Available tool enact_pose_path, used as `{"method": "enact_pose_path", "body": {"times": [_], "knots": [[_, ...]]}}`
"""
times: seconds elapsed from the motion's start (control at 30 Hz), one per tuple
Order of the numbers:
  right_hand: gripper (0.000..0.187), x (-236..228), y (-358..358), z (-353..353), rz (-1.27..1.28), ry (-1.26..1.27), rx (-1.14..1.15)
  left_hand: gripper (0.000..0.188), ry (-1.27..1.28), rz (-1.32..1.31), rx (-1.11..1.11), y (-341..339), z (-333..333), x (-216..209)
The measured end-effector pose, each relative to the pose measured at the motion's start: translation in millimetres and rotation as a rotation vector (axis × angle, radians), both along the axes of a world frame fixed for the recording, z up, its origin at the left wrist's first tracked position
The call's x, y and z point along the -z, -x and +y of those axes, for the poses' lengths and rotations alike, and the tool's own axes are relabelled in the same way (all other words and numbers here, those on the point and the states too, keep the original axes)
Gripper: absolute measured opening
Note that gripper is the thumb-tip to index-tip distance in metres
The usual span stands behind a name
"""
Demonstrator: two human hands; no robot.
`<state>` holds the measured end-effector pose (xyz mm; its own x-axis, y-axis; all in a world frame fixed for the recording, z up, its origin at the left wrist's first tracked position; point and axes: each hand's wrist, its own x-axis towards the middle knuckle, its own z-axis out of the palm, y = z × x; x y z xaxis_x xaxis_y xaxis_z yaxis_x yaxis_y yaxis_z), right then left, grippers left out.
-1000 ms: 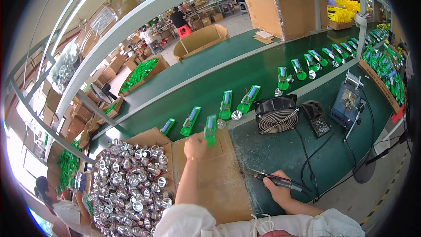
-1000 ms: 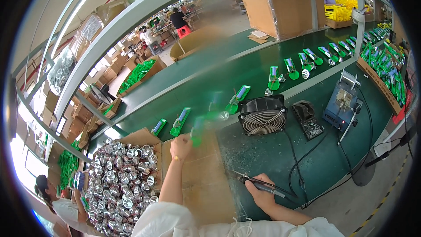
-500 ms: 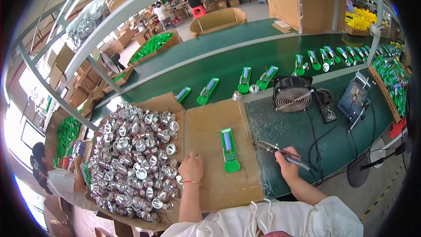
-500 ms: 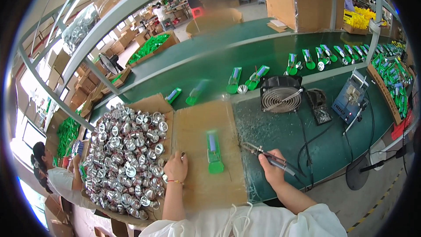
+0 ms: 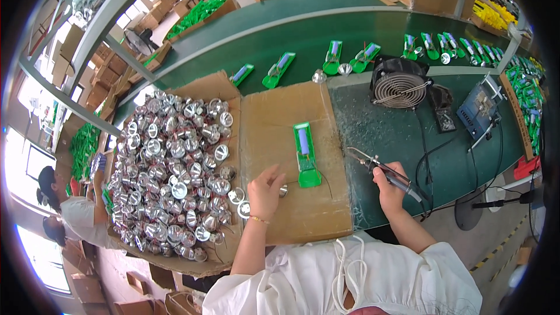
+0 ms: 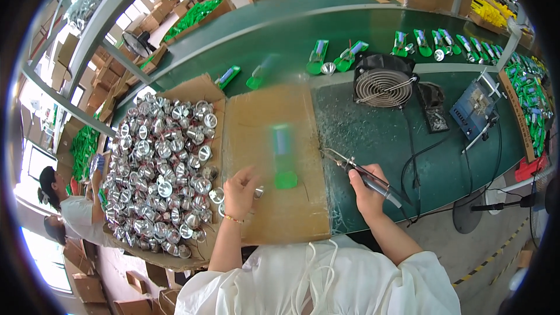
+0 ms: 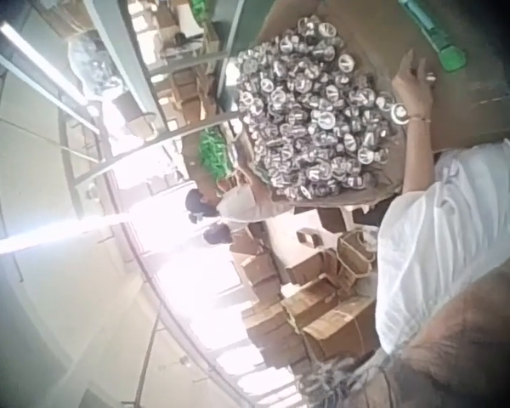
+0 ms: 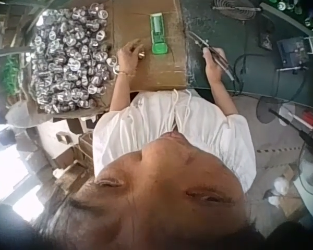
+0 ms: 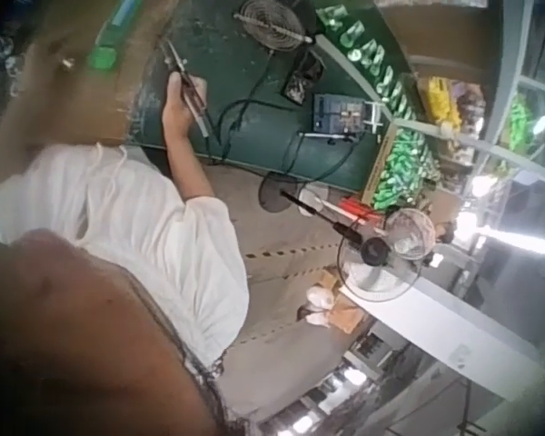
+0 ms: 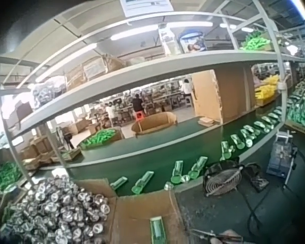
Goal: Soldering wires and assembling components into plastic housings for solar-powered lights on a factory production line.
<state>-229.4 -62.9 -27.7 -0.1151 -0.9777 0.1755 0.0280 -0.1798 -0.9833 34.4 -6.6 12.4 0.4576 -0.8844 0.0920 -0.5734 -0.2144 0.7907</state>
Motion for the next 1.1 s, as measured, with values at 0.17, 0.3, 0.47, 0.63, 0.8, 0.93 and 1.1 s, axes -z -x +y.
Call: {"method": "enact_pose_path", "body": {"times": [0.17, 0.3, 0.47, 0.63, 0.8, 0.93, 1.1], "knots": [[0.018, -7.3, -8.1, 7.0, 0.087, 0.130, -0.137, 0.024, -0.145, 0.313, -0.009, 13.0, 3.7, -5.6], [0.017, -21.5, -25.9, 13.7, 0.025, 0.136, -0.319, 0.024, -0.109, 0.278, -0.014, 21.1, 0.3, 5.5], [0.016, -12.7, -33.2, 13.7, 0.148, 0.156, -0.286, 0.021, -0.063, 0.127, 0.096, 22.9, -1.6, 12.2], [0.018, -12.6, -40.0, 14.3, 0.096, 0.060, -0.242, 0.018, -0.053, 0.099, 0.109, 25.5, -8.6, 15.0], [0.018, -9.9, -40.4, 12.7, 0.114, 0.072, -0.278, 0.017, -0.008, 0.093, 0.099, 26.5, -11.0, 20.3], [0.016, -8.4, -41.0, 12.0, 0.130, 0.095, -0.255, 0.017, 0.011, 0.107, 0.105, 25.7, -12.2, 23.1], [0.015, -11.8, -33.6, 12.7, 0.092, 0.121, -0.178, 0.017, -0.026, 0.101, 0.101, 26.1, -13.3, 19.5]]}}
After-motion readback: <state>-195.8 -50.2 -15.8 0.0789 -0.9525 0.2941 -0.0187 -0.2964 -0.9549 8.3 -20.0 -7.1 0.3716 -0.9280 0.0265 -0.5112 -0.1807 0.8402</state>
